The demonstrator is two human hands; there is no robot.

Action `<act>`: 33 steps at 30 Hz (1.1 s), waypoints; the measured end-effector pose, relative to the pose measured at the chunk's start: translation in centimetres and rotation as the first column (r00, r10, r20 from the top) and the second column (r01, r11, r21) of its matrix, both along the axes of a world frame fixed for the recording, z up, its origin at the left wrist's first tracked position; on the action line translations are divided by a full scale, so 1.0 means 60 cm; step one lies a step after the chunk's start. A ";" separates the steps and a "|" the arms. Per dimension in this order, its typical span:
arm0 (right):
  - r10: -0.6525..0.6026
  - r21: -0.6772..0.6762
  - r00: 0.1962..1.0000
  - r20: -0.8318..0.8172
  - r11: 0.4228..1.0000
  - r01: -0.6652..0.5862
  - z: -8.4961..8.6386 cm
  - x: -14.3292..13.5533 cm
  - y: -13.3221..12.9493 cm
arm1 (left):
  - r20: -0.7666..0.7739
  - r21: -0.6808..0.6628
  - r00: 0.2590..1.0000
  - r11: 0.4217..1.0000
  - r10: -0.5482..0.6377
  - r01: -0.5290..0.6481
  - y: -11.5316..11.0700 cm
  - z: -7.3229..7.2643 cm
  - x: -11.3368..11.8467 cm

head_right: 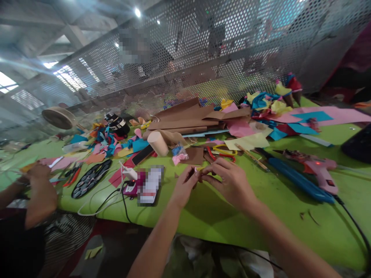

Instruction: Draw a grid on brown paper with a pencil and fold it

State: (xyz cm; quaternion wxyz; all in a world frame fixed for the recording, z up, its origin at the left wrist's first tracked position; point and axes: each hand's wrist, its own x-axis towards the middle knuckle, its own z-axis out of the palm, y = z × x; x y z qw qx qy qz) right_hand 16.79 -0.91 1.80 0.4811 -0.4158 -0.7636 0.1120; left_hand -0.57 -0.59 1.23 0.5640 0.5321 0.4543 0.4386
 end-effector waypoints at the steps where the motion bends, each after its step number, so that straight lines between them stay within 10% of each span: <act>1: 0.015 -0.006 1.000 -0.005 1.000 -0.016 0.002 0.001 -0.001 | 0.008 -0.006 1.000 1.000 -0.001 0.001 0.000 0.000 0.000; 16: -0.001 -0.104 0.995 -0.105 0.995 -0.009 0.012 -0.007 -0.009 | 0.266 -0.175 0.950 0.977 0.166 -0.122 0.006 -0.017 0.004; 33: -0.050 -0.195 0.976 -0.211 0.981 0.008 0.003 -0.010 -0.003 | 0.323 -0.255 0.945 0.967 0.057 0.029 0.007 -0.021 0.000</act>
